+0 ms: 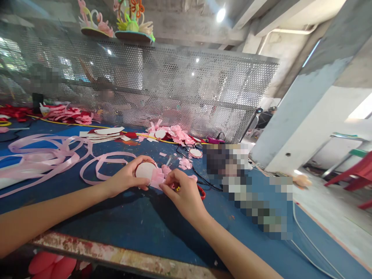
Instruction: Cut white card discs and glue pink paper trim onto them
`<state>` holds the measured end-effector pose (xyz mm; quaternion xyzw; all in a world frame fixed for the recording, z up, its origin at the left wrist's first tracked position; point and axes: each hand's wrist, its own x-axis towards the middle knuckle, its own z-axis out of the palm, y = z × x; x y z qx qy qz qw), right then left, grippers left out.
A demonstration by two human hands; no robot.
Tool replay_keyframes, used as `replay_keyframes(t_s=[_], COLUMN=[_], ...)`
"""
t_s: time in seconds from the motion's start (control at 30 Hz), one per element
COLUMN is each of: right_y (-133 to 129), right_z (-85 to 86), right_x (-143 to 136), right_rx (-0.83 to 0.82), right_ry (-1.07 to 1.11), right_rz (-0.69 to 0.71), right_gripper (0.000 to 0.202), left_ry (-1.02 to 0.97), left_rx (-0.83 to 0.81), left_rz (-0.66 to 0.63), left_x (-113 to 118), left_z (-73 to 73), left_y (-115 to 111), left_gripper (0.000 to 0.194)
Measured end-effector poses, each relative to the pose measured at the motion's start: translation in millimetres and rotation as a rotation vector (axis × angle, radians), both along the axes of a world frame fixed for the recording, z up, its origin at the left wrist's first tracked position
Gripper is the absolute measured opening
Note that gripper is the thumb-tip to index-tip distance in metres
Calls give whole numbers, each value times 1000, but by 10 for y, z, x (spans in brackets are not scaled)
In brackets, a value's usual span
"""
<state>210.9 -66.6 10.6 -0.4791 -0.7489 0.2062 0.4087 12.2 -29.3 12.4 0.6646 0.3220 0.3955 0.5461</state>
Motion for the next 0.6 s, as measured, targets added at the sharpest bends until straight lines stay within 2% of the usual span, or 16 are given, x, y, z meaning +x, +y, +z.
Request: replay_keyframes(t_s=[0.2,0.6], right_y=[6,-11], right_z=[-10,6], right_x=[-8,-31], right_rx=[11,68], right_ry=[-13,-96], right_rz=[-10,-40], right_gripper=[16,15], left_ry=[30,95], left_rx=[72,102], left_rz=[19,71], left_x=[0,18], left_z=[-29,-10], left_y=[6,-17], left_gripper=[49,49])
